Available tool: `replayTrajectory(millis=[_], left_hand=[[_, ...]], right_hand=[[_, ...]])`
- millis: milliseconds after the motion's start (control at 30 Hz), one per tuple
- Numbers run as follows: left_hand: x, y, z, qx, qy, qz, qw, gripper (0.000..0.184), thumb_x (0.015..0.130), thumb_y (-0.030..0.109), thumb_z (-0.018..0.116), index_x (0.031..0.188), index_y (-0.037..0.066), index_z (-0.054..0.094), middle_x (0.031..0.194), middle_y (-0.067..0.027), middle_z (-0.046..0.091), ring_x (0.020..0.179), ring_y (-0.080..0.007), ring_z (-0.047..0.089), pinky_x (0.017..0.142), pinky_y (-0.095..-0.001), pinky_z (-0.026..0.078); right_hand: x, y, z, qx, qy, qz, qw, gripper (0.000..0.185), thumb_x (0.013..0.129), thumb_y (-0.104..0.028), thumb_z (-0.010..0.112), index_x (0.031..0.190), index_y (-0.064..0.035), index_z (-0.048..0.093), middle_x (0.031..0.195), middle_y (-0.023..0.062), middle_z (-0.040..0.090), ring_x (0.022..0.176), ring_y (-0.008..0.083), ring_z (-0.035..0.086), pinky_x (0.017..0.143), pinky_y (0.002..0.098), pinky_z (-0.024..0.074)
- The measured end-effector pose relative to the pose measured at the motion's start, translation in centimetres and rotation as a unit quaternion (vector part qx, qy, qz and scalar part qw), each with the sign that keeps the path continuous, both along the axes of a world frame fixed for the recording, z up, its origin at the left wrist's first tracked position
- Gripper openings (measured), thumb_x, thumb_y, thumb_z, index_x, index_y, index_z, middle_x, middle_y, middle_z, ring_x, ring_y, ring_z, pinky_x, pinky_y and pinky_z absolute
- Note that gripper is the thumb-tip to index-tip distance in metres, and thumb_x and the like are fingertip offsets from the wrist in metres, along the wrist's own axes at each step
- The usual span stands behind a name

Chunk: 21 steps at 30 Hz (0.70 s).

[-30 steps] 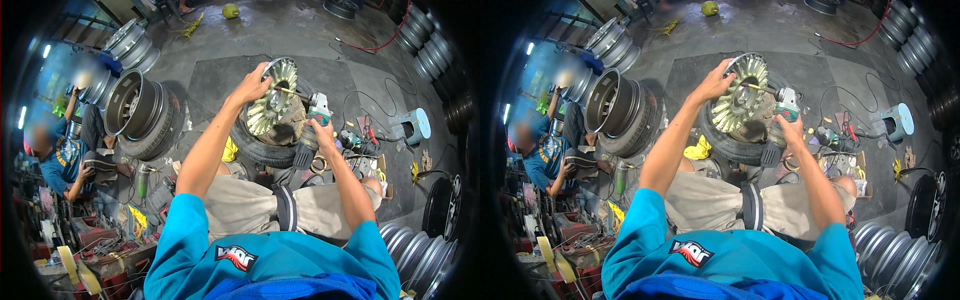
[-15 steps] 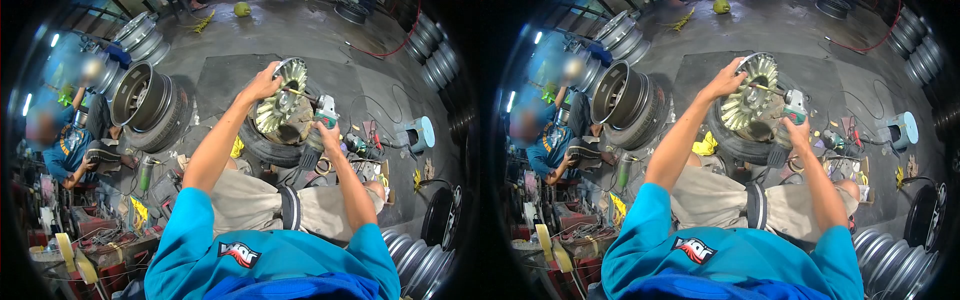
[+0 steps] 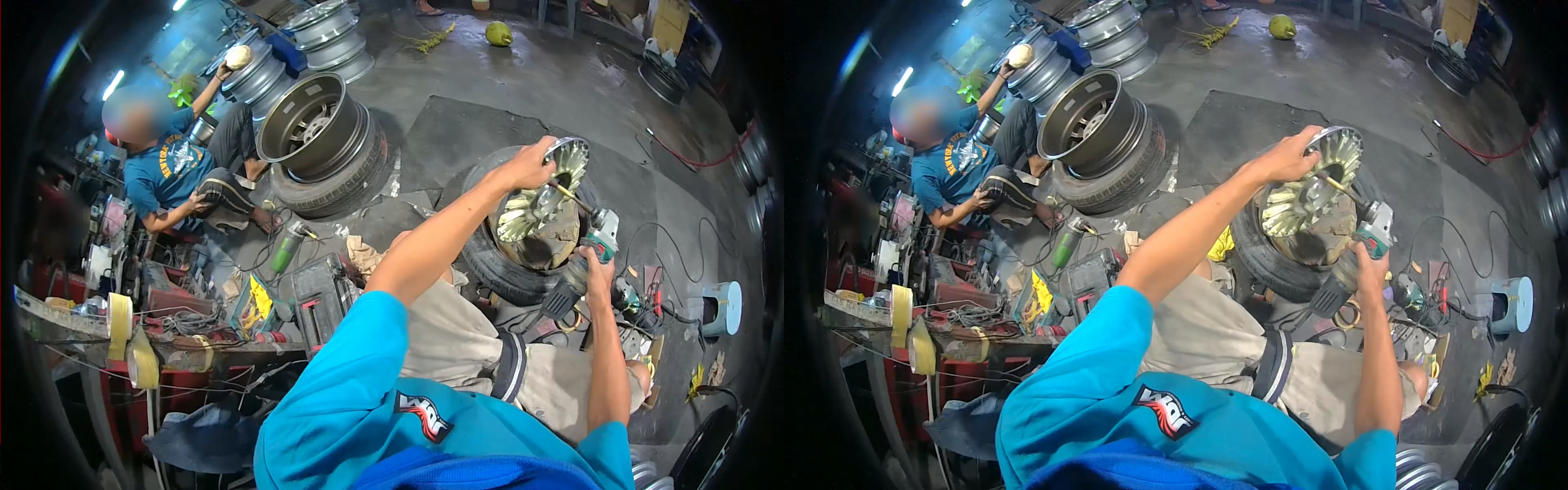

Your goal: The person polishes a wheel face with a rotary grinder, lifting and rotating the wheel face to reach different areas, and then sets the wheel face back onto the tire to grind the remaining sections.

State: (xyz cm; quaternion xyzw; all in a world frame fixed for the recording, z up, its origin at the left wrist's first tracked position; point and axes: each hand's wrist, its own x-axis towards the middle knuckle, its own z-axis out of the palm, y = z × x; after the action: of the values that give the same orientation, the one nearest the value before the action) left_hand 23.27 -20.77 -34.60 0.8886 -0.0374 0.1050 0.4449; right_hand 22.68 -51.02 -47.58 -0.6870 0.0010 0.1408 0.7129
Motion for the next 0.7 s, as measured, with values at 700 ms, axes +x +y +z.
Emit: replayTrajectory(millis=[700], left_hand=[[1.8, 0.4, -1.1, 0.018, -0.009, 0.007, 1.0, 0.055, 0.096, 0.025, 0.06, 0.146, 0.007, 0.045, 0.123, -0.031, 0.067, 0.116, -0.0448, 0.065, 0.099, -0.0499, 0.049]], right_hand=[[-2.0, -0.1, -0.1, -0.168, -0.082, -0.005, 0.982, 0.071, 0.07, -0.024, 0.085, 0.128, 0.0046, 0.054, 0.112, 0.0147, 0.069, 0.1, 0.0219, 0.066, 0.091, 0.0355, 0.0533]])
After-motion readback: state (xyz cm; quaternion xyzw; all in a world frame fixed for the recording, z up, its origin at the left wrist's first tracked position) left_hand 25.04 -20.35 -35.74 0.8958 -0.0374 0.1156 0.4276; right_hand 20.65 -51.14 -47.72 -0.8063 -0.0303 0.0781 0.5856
